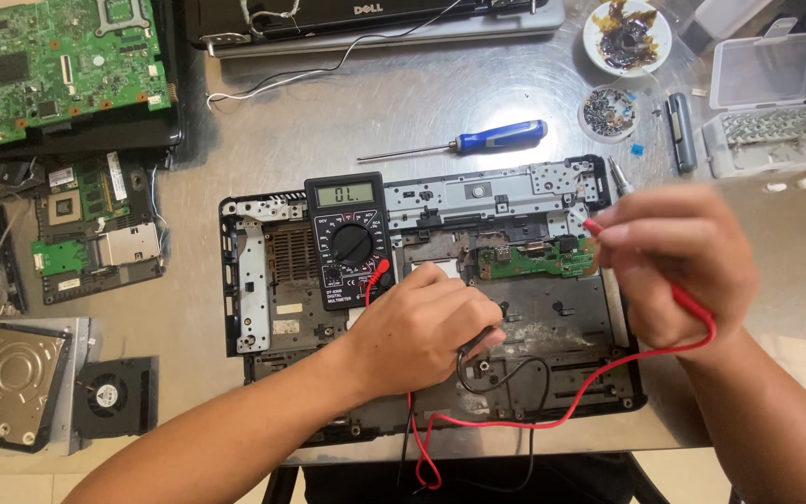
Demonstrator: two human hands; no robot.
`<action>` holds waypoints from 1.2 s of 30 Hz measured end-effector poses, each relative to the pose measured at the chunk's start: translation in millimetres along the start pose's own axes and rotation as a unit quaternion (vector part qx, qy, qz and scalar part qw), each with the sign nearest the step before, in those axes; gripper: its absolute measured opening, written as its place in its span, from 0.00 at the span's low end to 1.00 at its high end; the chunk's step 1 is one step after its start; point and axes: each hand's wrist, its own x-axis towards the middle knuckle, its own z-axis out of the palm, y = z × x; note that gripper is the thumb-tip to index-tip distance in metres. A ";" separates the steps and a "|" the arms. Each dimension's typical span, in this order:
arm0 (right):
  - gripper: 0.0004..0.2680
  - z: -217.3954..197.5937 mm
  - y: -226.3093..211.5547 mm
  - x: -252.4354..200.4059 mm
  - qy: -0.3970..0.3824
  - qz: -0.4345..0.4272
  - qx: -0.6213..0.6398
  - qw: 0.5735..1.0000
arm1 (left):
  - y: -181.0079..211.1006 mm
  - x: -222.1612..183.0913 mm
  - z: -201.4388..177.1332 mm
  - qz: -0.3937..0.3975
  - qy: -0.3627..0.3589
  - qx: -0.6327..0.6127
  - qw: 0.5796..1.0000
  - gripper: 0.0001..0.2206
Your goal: Repairing a laptop by soldering components and testing the circuit board with a multimeter
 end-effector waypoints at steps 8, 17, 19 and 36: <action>0.05 -1.4 -7.5 13.2 -0.075 0.243 0.147 0.956 | 5.8 -2.0 4.5 -0.017 -0.034 0.005 0.999 0.10; 0.06 11.3 15.7 -9.3 -0.087 0.163 0.141 0.973 | 10.8 4.2 7.2 -0.005 -0.029 0.133 0.991 0.05; 0.05 9.4 15.4 -7.3 -0.089 0.167 0.139 0.972 | 14.7 6.9 9.4 -0.002 -0.023 0.160 0.987 0.04; 0.07 15.6 19.4 -6.0 -0.165 0.133 0.057 0.976 | 11.3 8.3 14.2 -0.026 -0.059 0.181 0.981 0.04</action>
